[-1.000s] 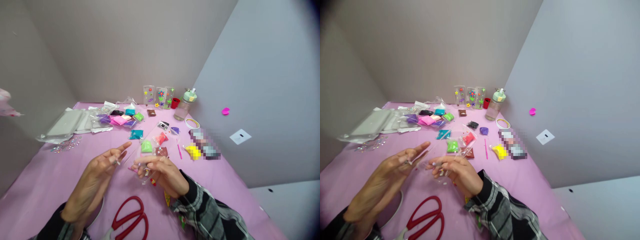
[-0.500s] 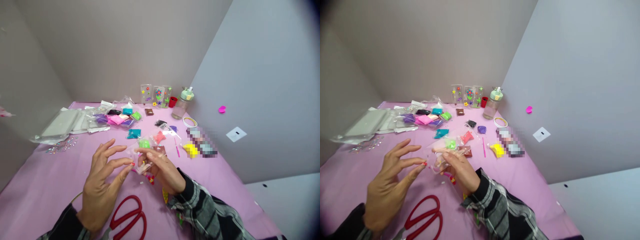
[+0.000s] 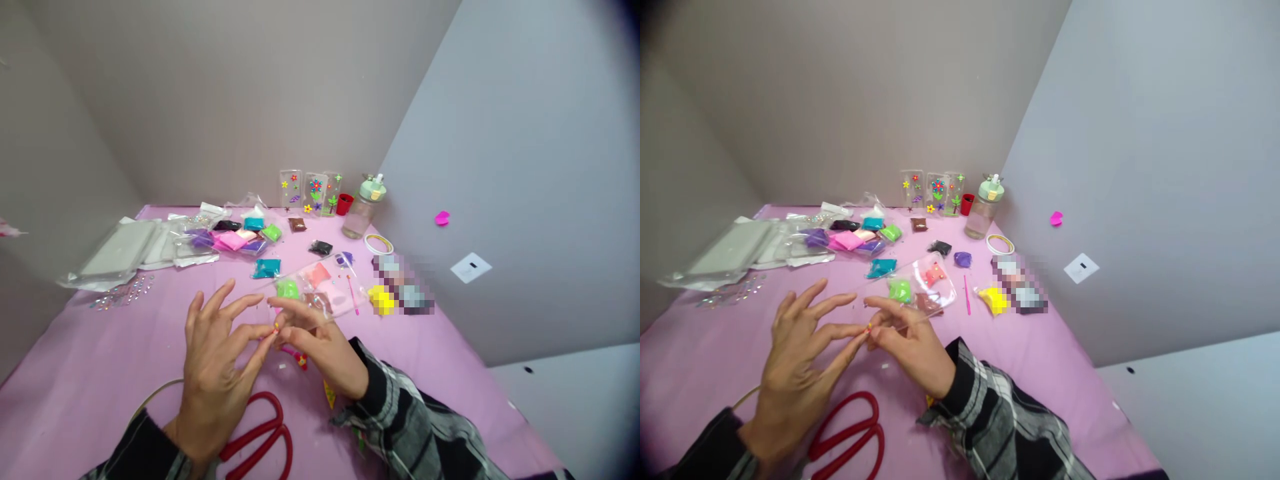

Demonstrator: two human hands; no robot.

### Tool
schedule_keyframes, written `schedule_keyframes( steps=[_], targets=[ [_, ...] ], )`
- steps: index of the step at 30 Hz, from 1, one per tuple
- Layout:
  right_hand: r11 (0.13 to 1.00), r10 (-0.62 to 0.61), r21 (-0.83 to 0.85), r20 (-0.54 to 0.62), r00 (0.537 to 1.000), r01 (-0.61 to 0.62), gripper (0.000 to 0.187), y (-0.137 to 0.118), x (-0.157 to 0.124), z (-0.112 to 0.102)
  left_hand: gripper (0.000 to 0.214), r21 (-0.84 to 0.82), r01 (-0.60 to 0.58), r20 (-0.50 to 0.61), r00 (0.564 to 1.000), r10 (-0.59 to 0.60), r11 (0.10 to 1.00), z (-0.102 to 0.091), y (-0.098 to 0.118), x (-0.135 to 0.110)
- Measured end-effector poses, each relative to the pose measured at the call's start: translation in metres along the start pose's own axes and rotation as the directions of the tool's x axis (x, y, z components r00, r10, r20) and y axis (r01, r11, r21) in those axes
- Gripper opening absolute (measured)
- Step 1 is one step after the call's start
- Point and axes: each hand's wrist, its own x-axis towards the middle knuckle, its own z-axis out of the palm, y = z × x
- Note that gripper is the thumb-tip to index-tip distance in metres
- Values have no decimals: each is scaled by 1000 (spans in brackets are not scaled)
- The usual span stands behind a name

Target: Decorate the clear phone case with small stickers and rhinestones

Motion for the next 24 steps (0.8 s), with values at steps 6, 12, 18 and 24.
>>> schedule_keyframes(
  steps=[6, 12, 18, 24],
  targets=[
    [923, -140, -369, -69, 988, 105, 38, 2, -6, 6, 12, 25, -18, 15, 1000, 18, 1000, 4, 0, -1],
    [886, -195, -443, -86, 977, 138, 40, 10, -6, 9, 11, 64, -28, -17, 999, 29, 998, 13, -5, -2],
    [995, 60, 81, -86, 995, -53, 40, 5, 2, 11, 11, -105, 116, -5, 993, -117, 988, 9, -8, 1],
    [970, 106, 227, -74, 992, -87, 41, 4, 2, 11, 12, -81, 80, 12, 997, -80, 993, 1, -7, 5]
  ],
)
